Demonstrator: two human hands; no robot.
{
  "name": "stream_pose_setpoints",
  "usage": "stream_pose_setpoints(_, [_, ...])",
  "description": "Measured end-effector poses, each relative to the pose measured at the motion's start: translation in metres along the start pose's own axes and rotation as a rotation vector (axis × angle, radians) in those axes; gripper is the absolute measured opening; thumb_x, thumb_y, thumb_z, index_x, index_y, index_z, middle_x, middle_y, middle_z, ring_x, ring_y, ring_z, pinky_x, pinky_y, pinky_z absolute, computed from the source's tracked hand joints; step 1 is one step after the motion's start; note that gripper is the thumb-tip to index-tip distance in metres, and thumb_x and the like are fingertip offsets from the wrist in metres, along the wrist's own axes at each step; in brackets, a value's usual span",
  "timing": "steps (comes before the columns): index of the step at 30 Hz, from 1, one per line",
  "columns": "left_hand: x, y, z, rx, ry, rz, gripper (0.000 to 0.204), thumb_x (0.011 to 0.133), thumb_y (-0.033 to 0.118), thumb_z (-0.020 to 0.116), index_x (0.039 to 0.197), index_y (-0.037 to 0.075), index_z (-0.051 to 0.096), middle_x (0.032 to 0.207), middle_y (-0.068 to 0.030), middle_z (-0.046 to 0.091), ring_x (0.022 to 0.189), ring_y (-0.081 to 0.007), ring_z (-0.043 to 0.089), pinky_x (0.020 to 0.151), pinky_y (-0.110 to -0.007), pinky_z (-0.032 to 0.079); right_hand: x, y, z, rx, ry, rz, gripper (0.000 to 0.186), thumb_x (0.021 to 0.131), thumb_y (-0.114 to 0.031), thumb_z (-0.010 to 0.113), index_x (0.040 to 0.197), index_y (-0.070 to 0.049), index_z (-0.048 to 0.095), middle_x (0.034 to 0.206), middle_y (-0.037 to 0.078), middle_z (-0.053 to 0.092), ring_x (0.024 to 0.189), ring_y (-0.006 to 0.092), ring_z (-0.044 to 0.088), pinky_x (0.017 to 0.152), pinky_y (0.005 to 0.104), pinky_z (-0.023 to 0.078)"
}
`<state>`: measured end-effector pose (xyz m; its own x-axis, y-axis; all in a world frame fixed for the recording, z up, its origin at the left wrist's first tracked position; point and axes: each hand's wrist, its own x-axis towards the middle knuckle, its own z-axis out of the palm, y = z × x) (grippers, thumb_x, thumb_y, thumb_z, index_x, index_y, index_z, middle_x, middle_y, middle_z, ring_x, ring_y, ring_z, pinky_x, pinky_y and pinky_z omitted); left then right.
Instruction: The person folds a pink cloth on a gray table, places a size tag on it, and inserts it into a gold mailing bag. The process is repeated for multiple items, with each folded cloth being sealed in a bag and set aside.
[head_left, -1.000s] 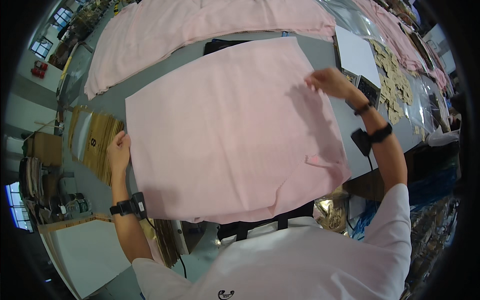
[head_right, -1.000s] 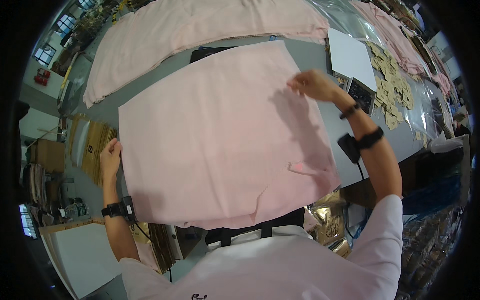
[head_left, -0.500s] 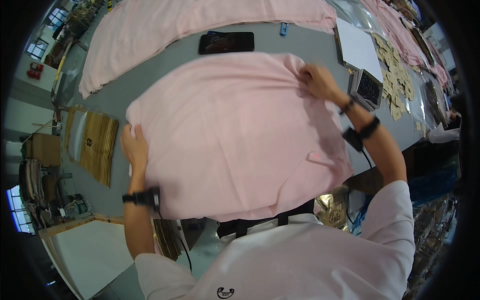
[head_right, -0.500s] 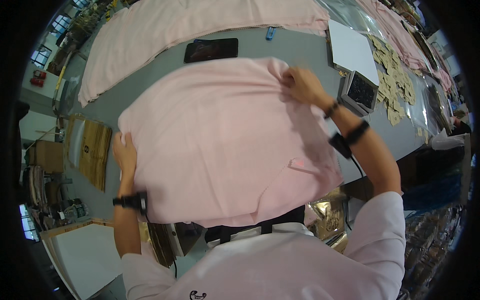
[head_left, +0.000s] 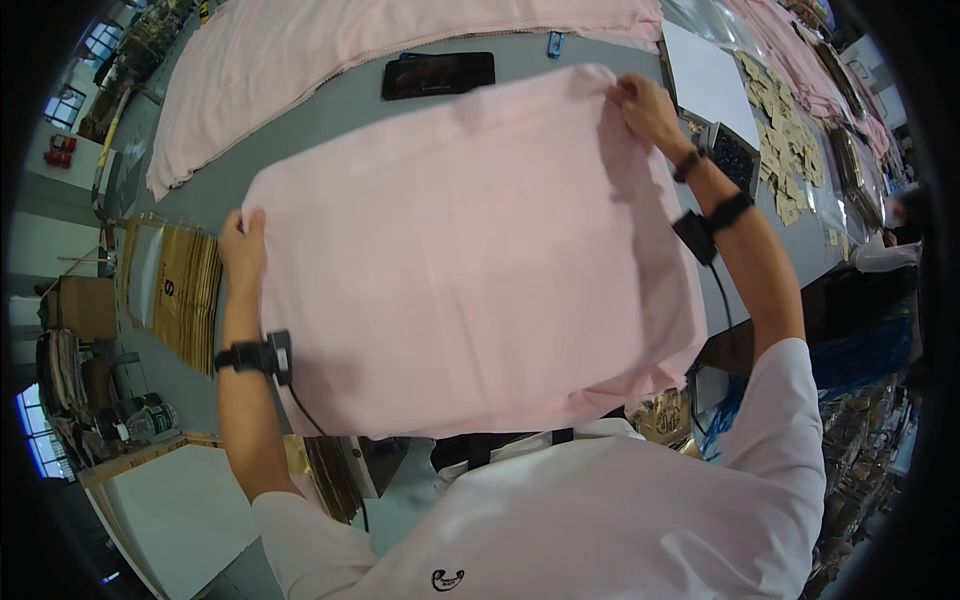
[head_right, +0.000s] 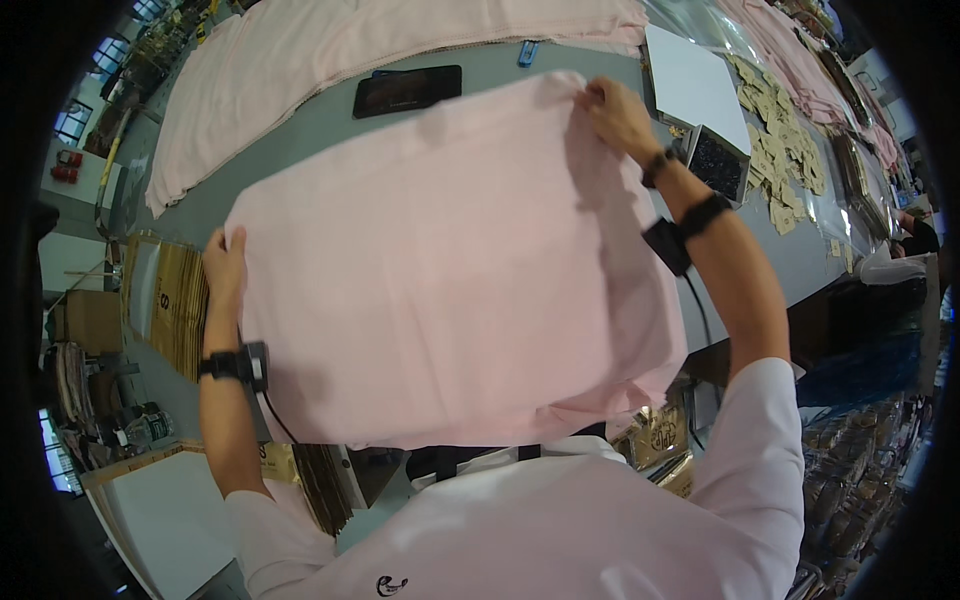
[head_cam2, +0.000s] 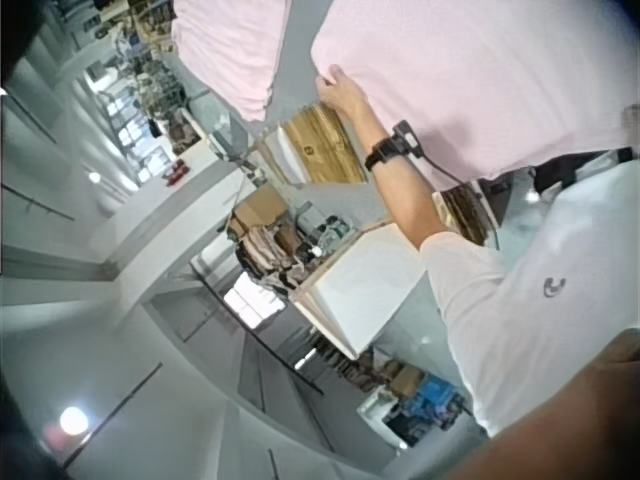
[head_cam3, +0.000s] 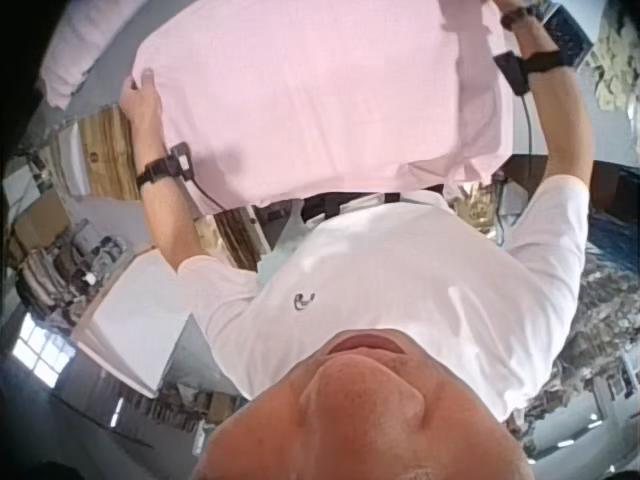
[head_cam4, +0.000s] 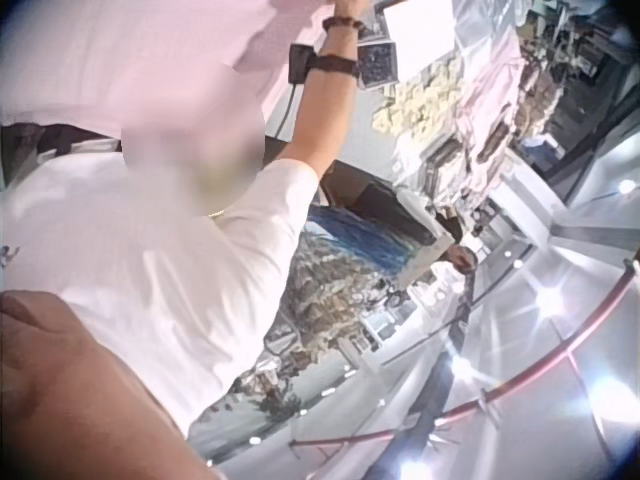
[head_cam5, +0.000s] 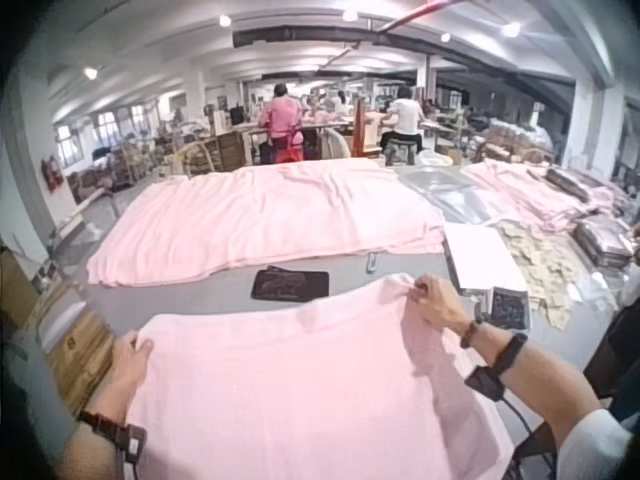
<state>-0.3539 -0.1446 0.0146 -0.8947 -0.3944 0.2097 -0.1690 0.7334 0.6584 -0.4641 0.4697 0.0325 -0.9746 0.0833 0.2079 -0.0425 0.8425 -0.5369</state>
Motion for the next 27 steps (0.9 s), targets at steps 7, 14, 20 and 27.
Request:
stream_pose_setpoints(7, [-0.001,0.005,-0.052,-0.901,0.084,0.116,0.023,0.102,0.016,0.07,0.117,-0.001,0.064,0.113,-0.0056,0.069,0.104,-0.0168,0.064,0.094,-0.033,0.051,0.006,-0.021,-0.035,0.777,0.234,-0.22,0.02,0.098,-0.019,0.071,0.109,-0.002,0.069,0.092,-0.001,0.069,0.085,0.0092,0.061,0.079,0.0259,0.05])
stream_pose_setpoints(14, [-0.131,-0.07,-0.1,0.018,-0.188,0.054,0.026,0.102,0.004,0.063,0.127,-0.001,0.066,0.133,-0.0123,0.066,0.124,-0.0209,0.059,0.105,-0.035,0.046,-0.138,0.035,-0.085,0.145,-0.199,-0.412,0.022,0.085,0.014,0.065,0.102,0.0,0.066,0.111,0.01,0.07,0.112,0.0244,0.064,0.092,0.0339,0.051])
stream_pose_setpoints(20, [-0.114,-0.084,-0.101,-0.015,-0.085,-0.1,0.024,0.102,0.006,0.063,0.123,0.001,0.072,0.133,-0.0103,0.067,0.123,-0.0176,0.06,0.1,-0.031,0.048,-0.123,0.046,-0.081,0.076,-0.174,-0.245,0.019,0.089,0.004,0.067,0.106,-0.002,0.073,0.113,0.012,0.07,0.106,0.0257,0.066,0.086,0.0351,0.054])
stream_pose_setpoints(27, [-0.089,-0.034,-0.059,0.053,-0.095,0.082,0.033,0.09,0.021,0.079,0.112,-0.001,0.071,0.101,-0.0064,0.064,0.083,-0.0199,0.055,0.083,-0.034,0.049,-0.08,0.023,-0.032,0.018,-0.103,-0.244,0.03,0.084,-0.018,0.084,0.104,0.0,0.072,0.1,0.015,0.07,0.087,0.0246,0.068,0.076,0.037,0.055])
